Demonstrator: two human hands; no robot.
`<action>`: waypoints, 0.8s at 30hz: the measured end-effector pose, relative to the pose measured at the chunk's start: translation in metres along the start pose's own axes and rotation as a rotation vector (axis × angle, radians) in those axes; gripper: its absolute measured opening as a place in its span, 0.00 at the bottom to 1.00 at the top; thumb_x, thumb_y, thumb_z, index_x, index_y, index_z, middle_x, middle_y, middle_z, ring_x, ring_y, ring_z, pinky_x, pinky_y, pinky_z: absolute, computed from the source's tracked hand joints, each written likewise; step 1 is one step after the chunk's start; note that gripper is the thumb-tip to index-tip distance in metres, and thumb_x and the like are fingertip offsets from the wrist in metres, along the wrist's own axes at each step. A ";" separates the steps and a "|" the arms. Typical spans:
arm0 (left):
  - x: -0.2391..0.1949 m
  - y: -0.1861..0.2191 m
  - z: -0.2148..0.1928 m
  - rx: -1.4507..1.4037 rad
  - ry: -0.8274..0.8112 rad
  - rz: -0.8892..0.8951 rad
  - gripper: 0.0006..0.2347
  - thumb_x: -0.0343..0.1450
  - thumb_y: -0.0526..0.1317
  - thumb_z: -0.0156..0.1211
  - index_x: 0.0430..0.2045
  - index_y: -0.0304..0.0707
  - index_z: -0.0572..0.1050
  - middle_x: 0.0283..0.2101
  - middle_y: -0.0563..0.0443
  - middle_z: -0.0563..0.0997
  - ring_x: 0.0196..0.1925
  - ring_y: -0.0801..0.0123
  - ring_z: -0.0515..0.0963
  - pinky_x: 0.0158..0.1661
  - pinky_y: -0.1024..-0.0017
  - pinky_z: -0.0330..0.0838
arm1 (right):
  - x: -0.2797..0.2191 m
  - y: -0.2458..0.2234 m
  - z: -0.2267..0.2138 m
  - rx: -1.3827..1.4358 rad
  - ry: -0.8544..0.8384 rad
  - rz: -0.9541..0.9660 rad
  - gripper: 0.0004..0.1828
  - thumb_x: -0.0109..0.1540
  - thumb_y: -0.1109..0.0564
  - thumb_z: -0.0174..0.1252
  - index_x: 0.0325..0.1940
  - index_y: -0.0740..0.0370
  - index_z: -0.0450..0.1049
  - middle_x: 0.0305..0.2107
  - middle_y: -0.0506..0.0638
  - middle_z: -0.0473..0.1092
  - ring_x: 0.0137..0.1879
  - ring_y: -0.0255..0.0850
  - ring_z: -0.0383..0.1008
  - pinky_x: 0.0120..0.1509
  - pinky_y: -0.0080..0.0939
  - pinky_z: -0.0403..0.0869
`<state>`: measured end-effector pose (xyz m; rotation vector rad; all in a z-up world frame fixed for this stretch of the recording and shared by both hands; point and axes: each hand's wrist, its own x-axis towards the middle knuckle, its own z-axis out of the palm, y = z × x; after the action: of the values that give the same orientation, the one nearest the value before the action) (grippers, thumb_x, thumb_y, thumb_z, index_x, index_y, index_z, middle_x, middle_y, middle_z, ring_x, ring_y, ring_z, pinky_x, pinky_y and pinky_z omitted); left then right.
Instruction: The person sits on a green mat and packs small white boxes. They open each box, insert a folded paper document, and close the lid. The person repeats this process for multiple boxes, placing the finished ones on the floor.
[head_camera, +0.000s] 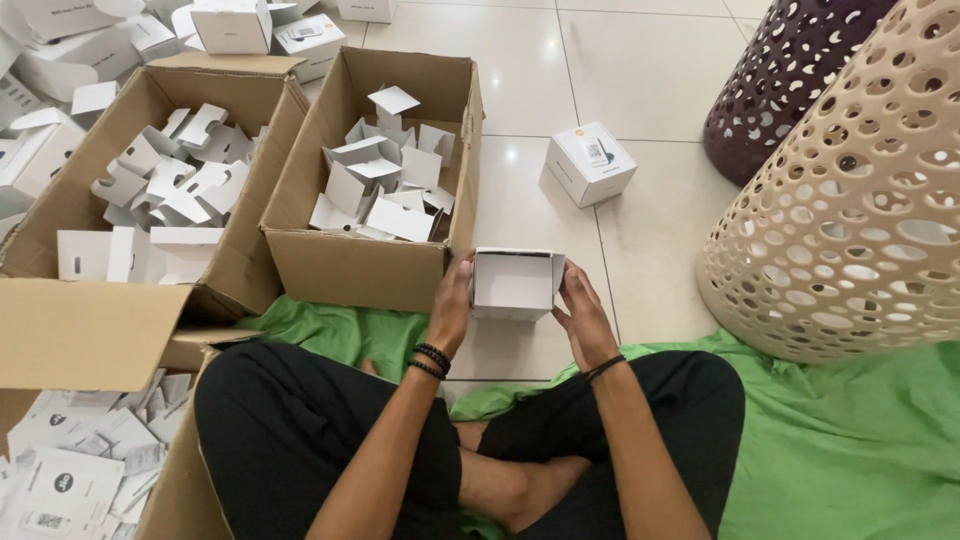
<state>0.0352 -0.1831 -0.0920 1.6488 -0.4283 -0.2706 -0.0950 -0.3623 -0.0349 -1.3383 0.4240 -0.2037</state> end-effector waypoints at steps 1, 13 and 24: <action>-0.002 0.011 0.000 0.001 0.003 -0.005 0.34 0.77 0.66 0.33 0.70 0.40 0.64 0.73 0.40 0.69 0.75 0.53 0.66 0.70 0.61 0.58 | 0.002 0.003 0.000 0.000 -0.003 0.005 0.44 0.64 0.27 0.43 0.78 0.49 0.51 0.74 0.47 0.53 0.80 0.43 0.47 0.77 0.56 0.51; -0.008 0.039 0.021 -0.441 -0.102 -0.566 0.35 0.65 0.54 0.52 0.70 0.59 0.47 0.68 0.51 0.60 0.66 0.53 0.66 0.56 0.38 0.74 | 0.013 0.011 0.019 -0.077 0.213 0.125 0.39 0.57 0.58 0.54 0.71 0.43 0.52 0.59 0.50 0.64 0.60 0.45 0.67 0.55 0.52 0.73; 0.070 0.039 -0.052 -0.880 -0.283 -0.340 0.25 0.77 0.56 0.43 0.63 0.40 0.69 0.61 0.48 0.78 0.62 0.64 0.78 0.64 0.59 0.71 | 0.018 0.012 -0.035 0.152 0.387 -0.333 0.23 0.72 0.39 0.47 0.42 0.60 0.73 0.41 0.51 0.73 0.53 0.41 0.73 0.62 0.48 0.72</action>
<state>0.1153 -0.1699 -0.0420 0.8031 -0.1813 -0.8253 -0.0940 -0.3981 -0.0557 -1.2133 0.4961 -0.7655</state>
